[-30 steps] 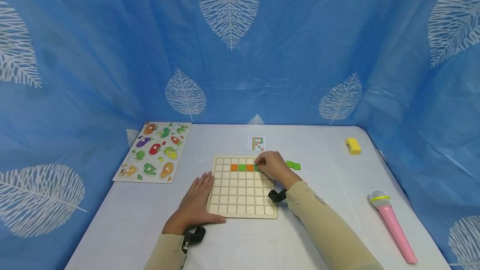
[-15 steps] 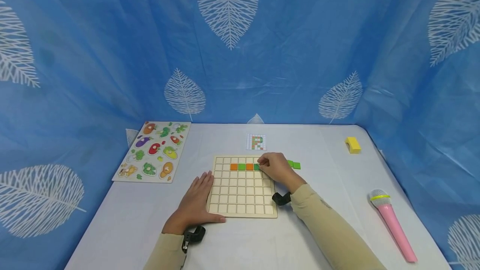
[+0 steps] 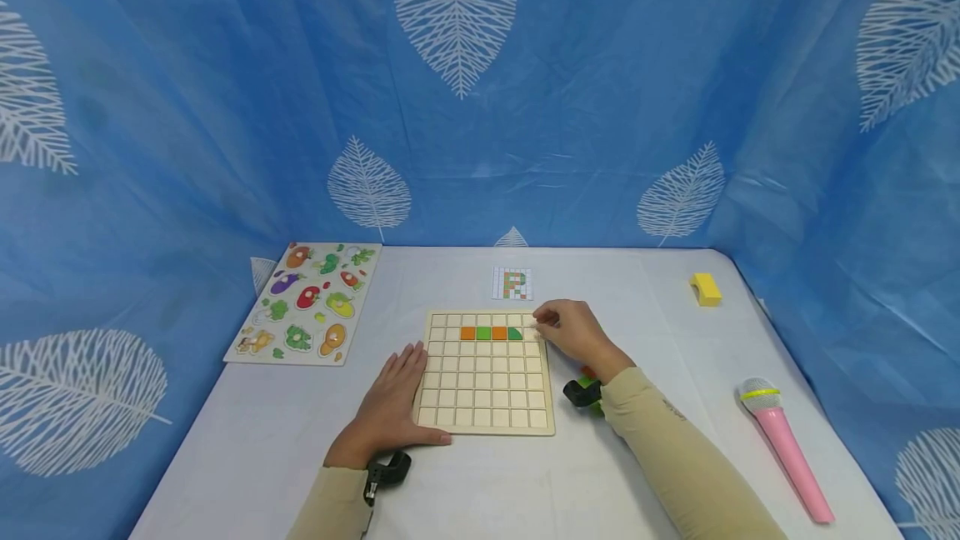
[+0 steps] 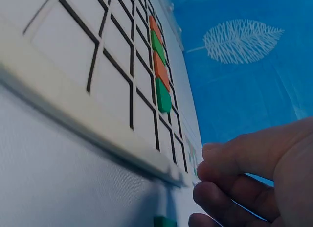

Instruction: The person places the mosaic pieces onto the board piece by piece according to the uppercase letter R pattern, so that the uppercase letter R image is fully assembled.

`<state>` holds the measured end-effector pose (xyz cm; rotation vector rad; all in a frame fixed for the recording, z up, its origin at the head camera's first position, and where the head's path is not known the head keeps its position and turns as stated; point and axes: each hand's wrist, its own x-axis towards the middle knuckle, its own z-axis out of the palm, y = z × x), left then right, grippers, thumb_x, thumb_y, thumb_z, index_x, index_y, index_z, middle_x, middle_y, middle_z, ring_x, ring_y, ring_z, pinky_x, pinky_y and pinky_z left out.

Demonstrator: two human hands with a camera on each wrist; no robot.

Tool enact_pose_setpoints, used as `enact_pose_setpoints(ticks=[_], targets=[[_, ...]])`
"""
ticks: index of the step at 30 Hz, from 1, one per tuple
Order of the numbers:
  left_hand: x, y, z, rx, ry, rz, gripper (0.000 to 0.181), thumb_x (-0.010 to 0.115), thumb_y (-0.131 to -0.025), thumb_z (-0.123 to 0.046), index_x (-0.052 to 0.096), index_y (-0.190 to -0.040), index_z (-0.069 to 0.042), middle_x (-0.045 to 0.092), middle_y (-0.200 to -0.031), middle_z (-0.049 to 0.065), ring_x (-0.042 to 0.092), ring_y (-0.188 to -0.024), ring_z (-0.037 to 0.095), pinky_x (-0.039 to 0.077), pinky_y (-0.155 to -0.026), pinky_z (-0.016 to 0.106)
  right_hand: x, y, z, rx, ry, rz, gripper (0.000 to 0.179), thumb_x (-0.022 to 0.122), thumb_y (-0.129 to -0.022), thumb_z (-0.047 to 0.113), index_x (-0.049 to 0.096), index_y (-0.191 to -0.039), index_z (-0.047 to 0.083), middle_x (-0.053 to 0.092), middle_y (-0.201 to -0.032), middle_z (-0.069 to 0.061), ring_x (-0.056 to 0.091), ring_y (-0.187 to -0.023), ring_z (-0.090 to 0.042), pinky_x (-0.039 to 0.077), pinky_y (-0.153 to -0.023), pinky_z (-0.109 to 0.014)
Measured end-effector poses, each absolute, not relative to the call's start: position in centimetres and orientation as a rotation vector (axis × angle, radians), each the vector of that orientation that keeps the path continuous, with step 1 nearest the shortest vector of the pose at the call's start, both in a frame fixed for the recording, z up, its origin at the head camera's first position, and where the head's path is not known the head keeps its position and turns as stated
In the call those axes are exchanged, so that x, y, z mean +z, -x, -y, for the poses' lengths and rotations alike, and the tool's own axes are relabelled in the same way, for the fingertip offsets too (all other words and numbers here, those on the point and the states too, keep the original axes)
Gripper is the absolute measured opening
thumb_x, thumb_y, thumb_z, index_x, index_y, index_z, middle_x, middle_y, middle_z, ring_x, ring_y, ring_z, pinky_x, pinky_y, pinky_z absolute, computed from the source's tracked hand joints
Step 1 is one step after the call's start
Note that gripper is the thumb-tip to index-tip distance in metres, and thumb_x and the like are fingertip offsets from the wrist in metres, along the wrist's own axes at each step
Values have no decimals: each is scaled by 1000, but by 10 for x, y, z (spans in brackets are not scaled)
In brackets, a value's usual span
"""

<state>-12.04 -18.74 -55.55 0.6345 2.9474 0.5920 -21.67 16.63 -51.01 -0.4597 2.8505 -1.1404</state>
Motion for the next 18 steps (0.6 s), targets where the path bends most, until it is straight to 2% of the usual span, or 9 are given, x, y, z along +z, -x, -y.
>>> enact_pose_setpoints(ticks=[7,18], targets=[[-555,121,187,579,-629,-2944,151,72,-61,-94,21,-166,2,19,-172,15,9,-159,30,10,-127,50,-508,219,-187,-1135,432,-2859,18,75,-99,7,78,-116,4,74,-107,-6,69,-96,-25,59,-87,-45],[-555,120,188,591,-642,-2952,151,74,-61,-92,22,-166,3,20,-172,16,10,-159,30,10,-127,50,-512,220,-240,-1105,356,-2895,24,73,-100,6,75,-122,0,72,-119,-15,65,-114,-38,52,-100,-58]])
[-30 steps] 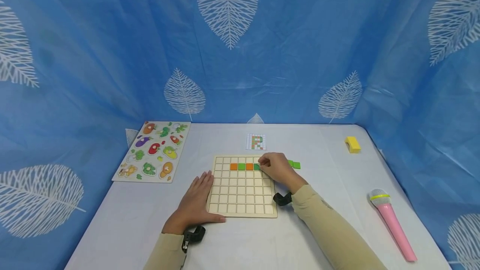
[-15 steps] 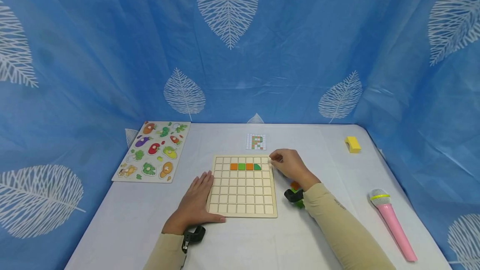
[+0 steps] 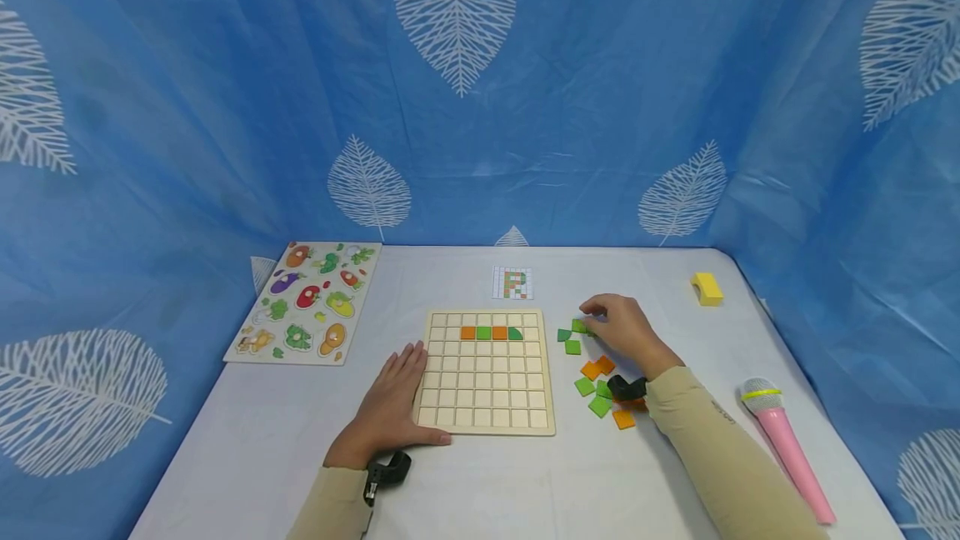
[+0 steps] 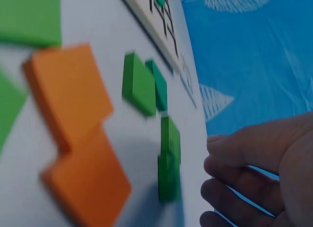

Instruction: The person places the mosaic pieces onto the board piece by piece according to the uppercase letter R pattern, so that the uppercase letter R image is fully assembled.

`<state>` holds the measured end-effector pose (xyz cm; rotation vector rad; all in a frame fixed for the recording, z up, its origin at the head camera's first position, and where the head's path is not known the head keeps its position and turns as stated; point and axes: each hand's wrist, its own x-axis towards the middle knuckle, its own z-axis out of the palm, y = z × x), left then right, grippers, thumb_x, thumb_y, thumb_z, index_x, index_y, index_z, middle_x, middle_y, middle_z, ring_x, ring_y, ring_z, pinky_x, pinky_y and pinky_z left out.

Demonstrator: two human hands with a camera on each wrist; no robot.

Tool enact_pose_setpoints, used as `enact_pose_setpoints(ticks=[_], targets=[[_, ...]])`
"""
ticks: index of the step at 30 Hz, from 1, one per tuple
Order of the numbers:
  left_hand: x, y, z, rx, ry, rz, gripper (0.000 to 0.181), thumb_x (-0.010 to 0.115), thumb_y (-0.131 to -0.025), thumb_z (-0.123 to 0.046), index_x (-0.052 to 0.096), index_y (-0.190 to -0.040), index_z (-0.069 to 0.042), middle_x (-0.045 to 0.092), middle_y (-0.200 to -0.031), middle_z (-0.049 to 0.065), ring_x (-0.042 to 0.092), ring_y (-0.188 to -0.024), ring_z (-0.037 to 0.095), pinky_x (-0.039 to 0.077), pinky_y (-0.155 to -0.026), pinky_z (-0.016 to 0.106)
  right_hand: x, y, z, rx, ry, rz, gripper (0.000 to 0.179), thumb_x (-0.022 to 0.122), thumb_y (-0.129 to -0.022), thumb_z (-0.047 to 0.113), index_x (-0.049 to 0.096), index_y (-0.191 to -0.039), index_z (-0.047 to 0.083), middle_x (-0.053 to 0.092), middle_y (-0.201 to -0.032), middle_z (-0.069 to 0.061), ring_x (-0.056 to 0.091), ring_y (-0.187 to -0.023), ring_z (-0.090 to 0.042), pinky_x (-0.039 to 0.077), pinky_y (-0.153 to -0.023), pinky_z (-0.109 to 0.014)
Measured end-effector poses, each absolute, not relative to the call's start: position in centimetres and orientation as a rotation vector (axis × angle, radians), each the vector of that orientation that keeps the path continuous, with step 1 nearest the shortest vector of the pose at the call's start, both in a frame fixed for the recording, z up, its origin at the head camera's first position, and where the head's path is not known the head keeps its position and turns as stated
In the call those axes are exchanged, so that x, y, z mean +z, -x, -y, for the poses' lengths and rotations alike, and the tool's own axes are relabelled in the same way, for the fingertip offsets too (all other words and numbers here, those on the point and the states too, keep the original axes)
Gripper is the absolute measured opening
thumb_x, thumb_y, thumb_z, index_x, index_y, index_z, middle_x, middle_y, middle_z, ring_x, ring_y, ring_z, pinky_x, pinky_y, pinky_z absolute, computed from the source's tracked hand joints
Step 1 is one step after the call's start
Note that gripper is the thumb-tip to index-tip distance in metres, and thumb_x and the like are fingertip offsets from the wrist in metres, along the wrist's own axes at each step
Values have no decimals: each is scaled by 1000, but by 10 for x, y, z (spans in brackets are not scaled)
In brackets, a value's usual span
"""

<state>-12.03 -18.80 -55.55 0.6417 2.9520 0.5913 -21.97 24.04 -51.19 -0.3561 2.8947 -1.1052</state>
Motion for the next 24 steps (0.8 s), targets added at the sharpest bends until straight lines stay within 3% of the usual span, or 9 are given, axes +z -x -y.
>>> enact_pose_setpoints(ticks=[9,24], targets=[[-554,120,186,588,-629,-2949,150,74,-60,-92,23,-165,3,20,-172,17,10,-159,31,10,-126,51,-509,218,-269,-1056,254,-2832,32,75,-98,9,72,-129,1,70,-126,-17,60,-119,-40,48,-105,-60],[-554,120,186,587,-622,-2942,150,73,-61,-93,23,-166,2,20,-172,15,9,-159,30,9,-127,50,-513,218,-272,-1008,297,-2768,47,83,-93,15,68,-135,2,68,-132,-15,60,-124,-37,46,-109,-58]])
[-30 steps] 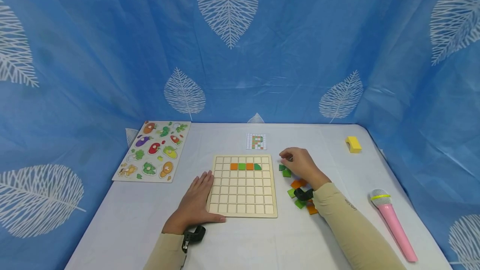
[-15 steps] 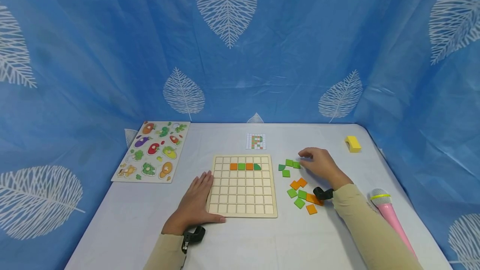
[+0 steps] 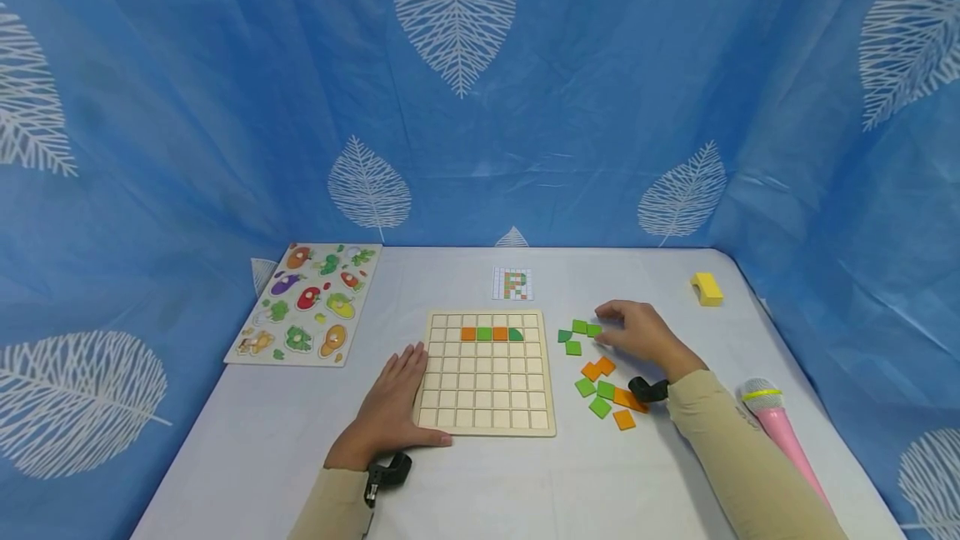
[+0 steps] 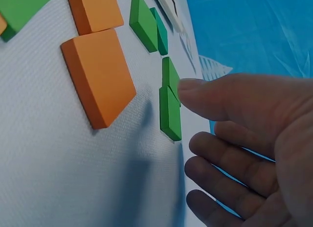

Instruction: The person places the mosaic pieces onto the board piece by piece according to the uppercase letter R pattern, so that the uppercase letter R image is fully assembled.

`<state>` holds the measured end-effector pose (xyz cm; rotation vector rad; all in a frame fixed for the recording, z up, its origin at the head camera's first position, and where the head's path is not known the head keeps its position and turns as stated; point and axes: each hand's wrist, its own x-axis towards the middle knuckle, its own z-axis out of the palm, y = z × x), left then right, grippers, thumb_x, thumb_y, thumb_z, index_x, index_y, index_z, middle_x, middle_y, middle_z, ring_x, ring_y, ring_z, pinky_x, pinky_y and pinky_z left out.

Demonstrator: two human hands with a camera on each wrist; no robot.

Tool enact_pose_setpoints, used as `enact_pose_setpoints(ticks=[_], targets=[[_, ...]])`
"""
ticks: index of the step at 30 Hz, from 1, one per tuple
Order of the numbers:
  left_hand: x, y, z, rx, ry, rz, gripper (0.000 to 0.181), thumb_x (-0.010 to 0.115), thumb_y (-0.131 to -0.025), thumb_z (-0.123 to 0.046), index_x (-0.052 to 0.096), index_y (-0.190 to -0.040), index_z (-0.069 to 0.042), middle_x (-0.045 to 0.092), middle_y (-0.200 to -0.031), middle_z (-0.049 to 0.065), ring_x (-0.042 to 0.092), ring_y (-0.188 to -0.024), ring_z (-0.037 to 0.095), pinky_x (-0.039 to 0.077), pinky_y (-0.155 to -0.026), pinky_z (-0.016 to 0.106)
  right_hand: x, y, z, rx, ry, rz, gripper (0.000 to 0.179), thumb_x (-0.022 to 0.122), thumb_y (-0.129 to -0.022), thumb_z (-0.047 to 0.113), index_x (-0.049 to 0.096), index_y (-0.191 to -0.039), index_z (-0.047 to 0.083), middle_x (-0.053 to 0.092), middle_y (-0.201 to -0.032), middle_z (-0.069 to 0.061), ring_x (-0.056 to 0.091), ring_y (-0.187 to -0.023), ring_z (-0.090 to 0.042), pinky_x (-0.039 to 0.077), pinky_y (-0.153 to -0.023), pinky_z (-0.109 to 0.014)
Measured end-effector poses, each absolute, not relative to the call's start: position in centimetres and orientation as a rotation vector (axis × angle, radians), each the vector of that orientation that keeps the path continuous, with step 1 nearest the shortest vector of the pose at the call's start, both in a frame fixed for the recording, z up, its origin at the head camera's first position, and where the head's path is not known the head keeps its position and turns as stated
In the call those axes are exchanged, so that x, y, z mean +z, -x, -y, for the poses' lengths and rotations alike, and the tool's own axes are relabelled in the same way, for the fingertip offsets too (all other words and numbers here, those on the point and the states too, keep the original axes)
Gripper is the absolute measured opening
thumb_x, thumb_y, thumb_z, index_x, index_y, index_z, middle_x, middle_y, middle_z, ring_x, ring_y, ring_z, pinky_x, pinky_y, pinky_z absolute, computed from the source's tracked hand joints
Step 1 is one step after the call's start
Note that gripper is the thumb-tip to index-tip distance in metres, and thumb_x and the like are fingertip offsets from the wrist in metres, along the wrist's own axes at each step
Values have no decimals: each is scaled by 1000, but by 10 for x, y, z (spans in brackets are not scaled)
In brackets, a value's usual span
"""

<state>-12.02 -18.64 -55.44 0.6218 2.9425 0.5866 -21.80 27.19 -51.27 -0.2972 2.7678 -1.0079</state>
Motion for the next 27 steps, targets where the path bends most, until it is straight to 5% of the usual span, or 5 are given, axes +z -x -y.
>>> enact_pose_setpoints(ticks=[27], targets=[[-556,120,187,557,-613,-2958,150,72,-60,-94,24,-166,1,19,-173,14,9,-160,28,9,-127,48,-510,220,-270,-973,267,-2750,51,84,-92,16,67,-137,1,67,-135,-16,59,-127,-37,45,-110,-58]])
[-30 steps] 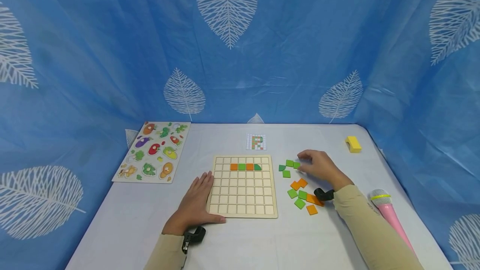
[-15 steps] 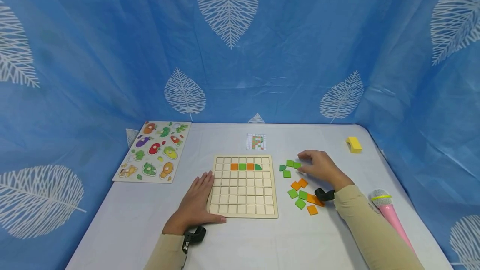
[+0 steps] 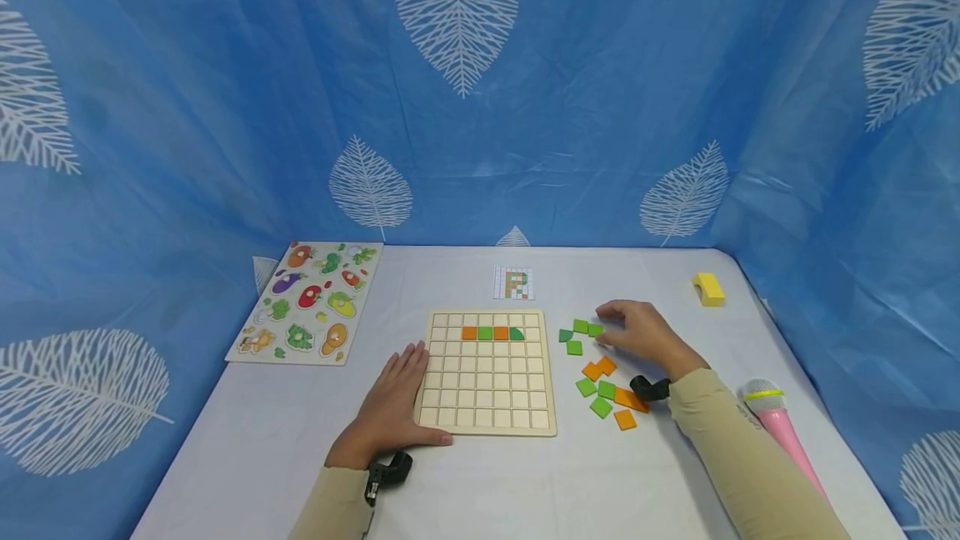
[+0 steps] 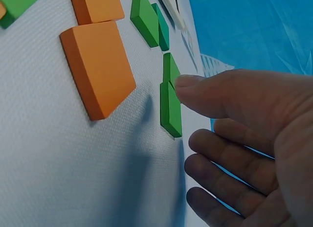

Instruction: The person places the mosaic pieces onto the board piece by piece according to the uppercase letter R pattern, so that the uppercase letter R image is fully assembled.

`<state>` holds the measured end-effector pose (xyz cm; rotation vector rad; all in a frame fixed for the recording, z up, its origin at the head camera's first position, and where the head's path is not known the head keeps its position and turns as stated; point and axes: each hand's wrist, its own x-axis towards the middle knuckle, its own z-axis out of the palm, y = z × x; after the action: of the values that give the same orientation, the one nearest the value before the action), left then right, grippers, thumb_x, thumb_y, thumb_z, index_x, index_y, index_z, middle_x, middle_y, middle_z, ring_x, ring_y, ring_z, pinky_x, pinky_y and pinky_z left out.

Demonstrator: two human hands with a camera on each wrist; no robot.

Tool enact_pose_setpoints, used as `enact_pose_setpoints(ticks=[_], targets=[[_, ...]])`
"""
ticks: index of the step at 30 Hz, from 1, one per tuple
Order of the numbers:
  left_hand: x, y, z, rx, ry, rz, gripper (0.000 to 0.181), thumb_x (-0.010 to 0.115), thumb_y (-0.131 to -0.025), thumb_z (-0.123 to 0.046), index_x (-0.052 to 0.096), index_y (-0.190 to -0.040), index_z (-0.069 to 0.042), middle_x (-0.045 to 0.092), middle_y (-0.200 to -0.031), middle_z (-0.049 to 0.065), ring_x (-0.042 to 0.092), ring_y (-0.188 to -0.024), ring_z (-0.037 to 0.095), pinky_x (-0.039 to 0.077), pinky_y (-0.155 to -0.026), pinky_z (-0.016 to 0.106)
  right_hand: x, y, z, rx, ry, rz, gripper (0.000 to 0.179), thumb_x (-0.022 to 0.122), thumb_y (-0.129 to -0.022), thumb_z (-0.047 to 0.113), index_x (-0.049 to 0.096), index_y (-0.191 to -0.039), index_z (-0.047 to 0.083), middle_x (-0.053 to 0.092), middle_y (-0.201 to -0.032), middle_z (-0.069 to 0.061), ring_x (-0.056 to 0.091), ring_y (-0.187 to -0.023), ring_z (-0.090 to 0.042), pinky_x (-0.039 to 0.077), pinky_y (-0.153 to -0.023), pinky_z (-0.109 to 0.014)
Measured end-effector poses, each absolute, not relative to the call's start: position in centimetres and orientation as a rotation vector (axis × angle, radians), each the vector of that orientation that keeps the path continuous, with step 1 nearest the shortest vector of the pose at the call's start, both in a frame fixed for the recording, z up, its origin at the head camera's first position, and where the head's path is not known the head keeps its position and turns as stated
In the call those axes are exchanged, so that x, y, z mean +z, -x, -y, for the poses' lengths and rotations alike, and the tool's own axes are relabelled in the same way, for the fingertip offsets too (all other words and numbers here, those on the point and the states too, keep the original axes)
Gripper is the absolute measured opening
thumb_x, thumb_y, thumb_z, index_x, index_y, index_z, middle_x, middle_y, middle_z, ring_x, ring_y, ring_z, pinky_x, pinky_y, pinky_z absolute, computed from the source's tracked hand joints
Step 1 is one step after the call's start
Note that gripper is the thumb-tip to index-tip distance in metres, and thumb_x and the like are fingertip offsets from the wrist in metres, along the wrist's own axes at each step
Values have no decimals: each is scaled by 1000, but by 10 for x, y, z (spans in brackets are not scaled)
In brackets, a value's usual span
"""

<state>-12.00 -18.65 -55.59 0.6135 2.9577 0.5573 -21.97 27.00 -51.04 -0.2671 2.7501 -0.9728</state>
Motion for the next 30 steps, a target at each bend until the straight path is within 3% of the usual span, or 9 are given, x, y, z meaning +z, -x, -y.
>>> enact_pose_setpoints(ticks=[30], targets=[[-555,119,186,584,-623,-2975,149,74,-60,-92,27,-165,1,23,-172,14,13,-159,30,12,-126,50,-516,219,-270,-968,284,-2758,51,86,-90,14,68,-136,2,68,-133,-14,60,-127,-37,44,-111,-58]])
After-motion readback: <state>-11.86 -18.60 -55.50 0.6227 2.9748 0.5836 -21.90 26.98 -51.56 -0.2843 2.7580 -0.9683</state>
